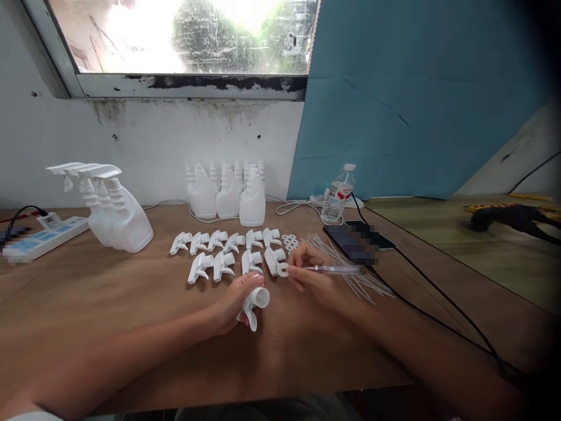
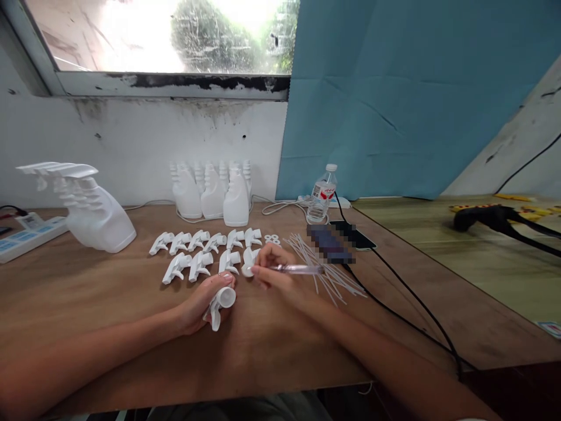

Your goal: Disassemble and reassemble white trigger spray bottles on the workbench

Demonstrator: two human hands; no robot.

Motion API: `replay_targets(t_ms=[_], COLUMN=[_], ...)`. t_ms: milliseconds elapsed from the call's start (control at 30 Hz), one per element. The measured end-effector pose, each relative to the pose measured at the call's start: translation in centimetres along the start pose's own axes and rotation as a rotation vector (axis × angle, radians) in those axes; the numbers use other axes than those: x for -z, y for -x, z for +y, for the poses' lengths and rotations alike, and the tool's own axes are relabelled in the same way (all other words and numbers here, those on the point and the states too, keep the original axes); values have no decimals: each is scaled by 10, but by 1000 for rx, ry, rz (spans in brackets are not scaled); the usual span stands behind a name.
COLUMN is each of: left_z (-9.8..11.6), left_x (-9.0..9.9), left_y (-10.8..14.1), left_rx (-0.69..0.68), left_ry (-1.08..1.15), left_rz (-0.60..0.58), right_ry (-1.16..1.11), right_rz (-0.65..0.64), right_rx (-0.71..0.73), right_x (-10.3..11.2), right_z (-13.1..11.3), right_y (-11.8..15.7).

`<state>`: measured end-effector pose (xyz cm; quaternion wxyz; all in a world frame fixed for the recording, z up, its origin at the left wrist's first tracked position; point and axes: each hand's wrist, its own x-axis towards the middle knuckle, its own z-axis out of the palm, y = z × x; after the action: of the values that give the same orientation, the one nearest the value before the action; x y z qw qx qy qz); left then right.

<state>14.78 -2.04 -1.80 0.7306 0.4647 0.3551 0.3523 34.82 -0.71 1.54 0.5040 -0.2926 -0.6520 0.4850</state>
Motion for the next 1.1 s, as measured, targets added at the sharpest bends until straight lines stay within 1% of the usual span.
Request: replay_targets(t_ms=[33, 100, 167, 200, 300, 367, 467, 600, 667, 767, 867, 933, 1000, 1100], left_z=[-1, -1, 0, 0, 2, 3, 3, 3, 3, 4, 5, 4, 4, 4], left_x=[1, 2, 2, 1, 0, -1, -1, -1, -1, -2, -2, -2, -2, -1], left_y=[0, 0, 0, 1, 2, 3, 2, 2, 2, 2, 3, 3, 3, 2], left_rx=[3, 6, 5, 9, 29, 36, 33, 31, 26, 20, 20, 23, 23, 19], left_ry=[-6, -23, -31, -28, -15, -11, -9, -21, -33, -39, -40, -45, -49, -43], left_rz=[-10, -16, -16, -17, -14, -13, -17, -8, -13, -23, -12, -8, -12, -21], right_ry=[35, 206, 403, 489, 685, 759, 803, 775, 736, 690, 669, 625, 575, 533], right_rz=[20, 35, -50, -72, -163, -215, -272, -395, -423, -415, -366, -327, -315, -318], right_rx=[10, 1, -86, -107, -159, -195, -210, -213, -229, -273, -295, -287, -296, -365], right_x=[11, 36, 59, 68, 85, 88, 87, 84, 84, 85, 85, 84, 83, 81], right_z=[-2, -5, -6, -6, -1, 6, 17, 20, 20, 20, 18, 13, 6, 0], right_y=[-6, -17, -27, -31, -36, -36, -34, -31, -32, -33, -35, -35, -35, -34])
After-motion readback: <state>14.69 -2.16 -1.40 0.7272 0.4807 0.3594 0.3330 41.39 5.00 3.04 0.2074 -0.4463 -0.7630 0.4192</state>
